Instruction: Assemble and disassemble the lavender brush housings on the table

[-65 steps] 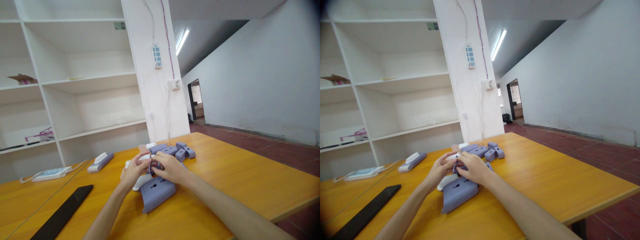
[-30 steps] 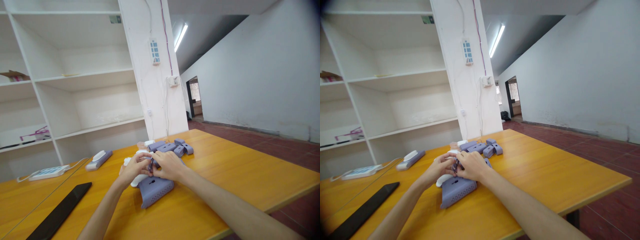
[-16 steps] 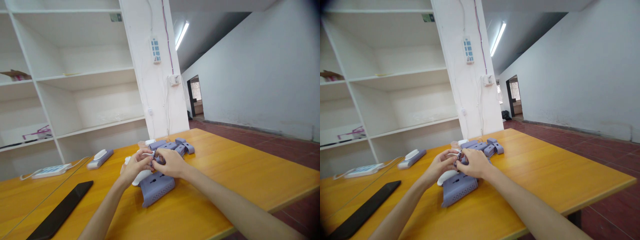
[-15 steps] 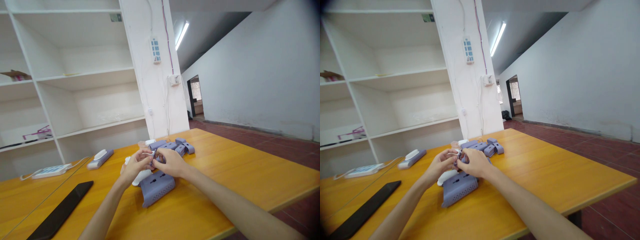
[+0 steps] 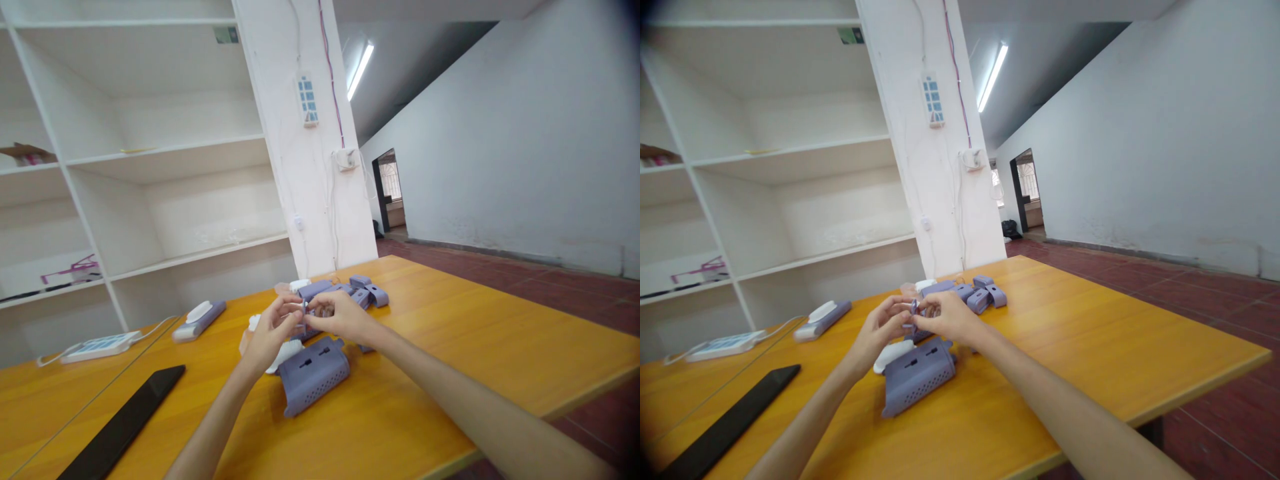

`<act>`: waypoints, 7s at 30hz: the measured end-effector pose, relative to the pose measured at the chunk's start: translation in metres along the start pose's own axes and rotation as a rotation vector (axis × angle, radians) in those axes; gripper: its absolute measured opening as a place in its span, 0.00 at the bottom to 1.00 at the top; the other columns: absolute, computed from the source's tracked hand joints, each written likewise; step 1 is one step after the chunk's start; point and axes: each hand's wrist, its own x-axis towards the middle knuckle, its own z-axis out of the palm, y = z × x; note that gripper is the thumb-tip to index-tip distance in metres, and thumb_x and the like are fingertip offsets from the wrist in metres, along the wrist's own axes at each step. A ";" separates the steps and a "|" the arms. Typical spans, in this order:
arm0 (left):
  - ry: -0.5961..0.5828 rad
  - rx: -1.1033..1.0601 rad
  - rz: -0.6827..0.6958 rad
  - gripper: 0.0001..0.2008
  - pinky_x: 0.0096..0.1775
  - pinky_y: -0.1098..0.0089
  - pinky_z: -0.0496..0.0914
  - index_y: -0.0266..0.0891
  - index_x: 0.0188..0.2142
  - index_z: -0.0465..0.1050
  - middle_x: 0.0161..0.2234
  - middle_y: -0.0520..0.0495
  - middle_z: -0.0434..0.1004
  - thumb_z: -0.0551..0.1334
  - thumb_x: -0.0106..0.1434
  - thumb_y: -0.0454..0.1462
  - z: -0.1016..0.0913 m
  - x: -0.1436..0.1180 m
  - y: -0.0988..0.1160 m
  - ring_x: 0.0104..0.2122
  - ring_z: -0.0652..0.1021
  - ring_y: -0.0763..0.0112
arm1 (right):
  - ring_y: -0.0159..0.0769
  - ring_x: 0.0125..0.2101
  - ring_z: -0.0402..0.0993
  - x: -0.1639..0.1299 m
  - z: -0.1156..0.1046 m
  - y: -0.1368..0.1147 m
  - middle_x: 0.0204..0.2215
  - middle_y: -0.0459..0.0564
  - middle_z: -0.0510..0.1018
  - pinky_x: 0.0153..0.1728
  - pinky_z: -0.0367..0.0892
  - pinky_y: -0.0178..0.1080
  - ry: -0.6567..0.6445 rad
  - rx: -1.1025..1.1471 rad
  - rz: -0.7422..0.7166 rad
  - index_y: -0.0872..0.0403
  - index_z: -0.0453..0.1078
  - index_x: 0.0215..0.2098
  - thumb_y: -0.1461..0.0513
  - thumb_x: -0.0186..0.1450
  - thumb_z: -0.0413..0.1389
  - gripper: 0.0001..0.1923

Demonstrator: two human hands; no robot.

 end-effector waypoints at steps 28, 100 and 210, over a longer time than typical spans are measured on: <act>0.056 0.052 -0.010 0.24 0.32 0.61 0.83 0.35 0.46 0.82 0.41 0.41 0.83 0.71 0.58 0.51 0.008 0.002 0.001 0.33 0.83 0.62 | 0.29 0.26 0.74 0.001 0.016 0.019 0.29 0.42 0.76 0.26 0.72 0.33 -0.112 -0.119 0.129 0.58 0.73 0.39 0.57 0.71 0.60 0.11; -0.013 -0.037 -0.061 0.18 0.34 0.64 0.83 0.37 0.38 0.74 0.38 0.46 0.80 0.69 0.62 0.50 0.002 -0.002 0.004 0.35 0.83 0.64 | 0.30 0.24 0.75 0.000 0.023 -0.008 0.25 0.43 0.78 0.25 0.70 0.31 0.028 0.208 0.185 0.56 0.75 0.31 0.60 0.67 0.59 0.09; 0.016 -0.072 -0.135 0.23 0.28 0.70 0.80 0.37 0.43 0.81 0.37 0.45 0.83 0.71 0.58 0.53 -0.006 -0.003 0.008 0.28 0.78 0.72 | 0.33 0.31 0.69 -0.006 0.034 -0.029 0.32 0.44 0.74 0.32 0.60 0.35 0.207 -0.393 -0.133 0.52 0.66 0.28 0.66 0.60 0.59 0.06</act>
